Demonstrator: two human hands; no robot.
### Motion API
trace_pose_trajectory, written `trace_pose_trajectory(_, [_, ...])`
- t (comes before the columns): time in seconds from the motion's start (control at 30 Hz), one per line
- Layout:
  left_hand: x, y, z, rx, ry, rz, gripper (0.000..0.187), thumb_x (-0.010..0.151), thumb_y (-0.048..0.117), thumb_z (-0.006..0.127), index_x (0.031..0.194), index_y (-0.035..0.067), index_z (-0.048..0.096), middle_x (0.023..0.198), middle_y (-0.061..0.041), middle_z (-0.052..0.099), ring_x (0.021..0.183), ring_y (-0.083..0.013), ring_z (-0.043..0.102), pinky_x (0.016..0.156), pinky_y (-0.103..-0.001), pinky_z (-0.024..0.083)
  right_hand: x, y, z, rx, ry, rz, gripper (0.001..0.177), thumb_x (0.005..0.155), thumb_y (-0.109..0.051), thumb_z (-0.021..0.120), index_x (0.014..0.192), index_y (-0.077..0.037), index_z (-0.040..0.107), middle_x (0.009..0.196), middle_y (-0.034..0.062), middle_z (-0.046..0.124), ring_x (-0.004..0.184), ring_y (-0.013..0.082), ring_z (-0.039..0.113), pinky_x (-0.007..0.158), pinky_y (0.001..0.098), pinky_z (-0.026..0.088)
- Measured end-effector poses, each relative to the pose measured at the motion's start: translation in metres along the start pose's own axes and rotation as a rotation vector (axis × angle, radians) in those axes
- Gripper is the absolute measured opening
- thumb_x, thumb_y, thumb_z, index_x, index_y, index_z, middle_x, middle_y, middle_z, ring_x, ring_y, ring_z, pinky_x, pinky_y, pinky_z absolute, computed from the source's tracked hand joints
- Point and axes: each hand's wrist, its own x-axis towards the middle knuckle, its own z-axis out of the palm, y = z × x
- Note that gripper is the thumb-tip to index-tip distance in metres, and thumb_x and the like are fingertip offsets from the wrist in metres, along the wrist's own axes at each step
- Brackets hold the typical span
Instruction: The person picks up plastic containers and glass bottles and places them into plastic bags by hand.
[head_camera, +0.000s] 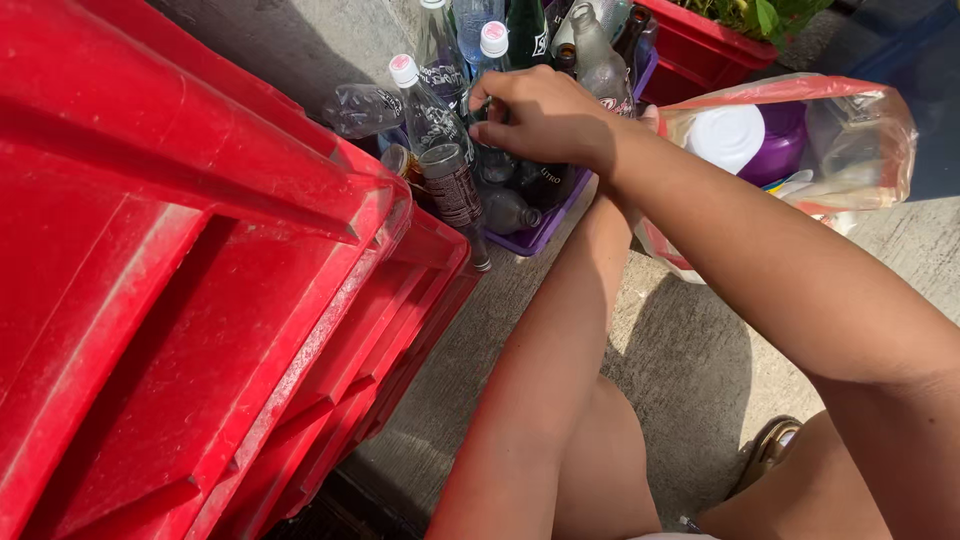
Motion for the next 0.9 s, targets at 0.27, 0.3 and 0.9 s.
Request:
trace_pose_trajectory(0.27, [0.024, -0.031, -0.014, 0.296, 0.032, 0.053, 0.046, 0.106, 0.046, 0.051, 0.115, 0.006, 0.073, 0.096, -0.012, 0.073, 0.083, -0.0205, 0.06, 0.078, -0.037, 0.049, 0.081, -0.024, 0.123, -0.526, -0.138, 0.082, 0.056, 0.081, -0.052, 0.076, 0.121, -0.015, 0.066, 0.124, 0.0113, 0.064, 0.119, 0.0348, 0.058, 0.089, 0.0519, 0.052])
trace_pose_trajectory(0.3, [0.026, -0.03, -0.026, 0.462, 0.097, 0.011, 0.046, 0.104, 0.046, 0.05, 0.115, 0.009, 0.075, 0.096, -0.009, 0.072, 0.081, -0.0189, 0.058, 0.077, -0.035, 0.047, 0.092, -0.022, 0.131, -0.47, -0.145, 0.013, 0.052, 0.082, -0.047, 0.075, 0.122, -0.015, 0.066, 0.124, 0.0093, 0.066, 0.119, 0.0346, 0.059, 0.091, 0.0503, 0.053])
trace_pose_trajectory(0.9, [0.058, -0.083, -0.042, -0.097, -0.131, 0.031, 0.045, 0.109, 0.038, 0.054, 0.12, -0.003, 0.07, 0.097, -0.01, 0.072, 0.084, -0.0162, 0.061, 0.079, -0.032, 0.05, 0.086, -0.047, 0.029, -0.075, 0.17, -0.156, 0.06, 0.07, -0.027, 0.088, 0.126, -0.015, 0.068, 0.116, 0.0044, 0.073, 0.1, 0.0338, 0.06, 0.087, 0.0436, 0.053])
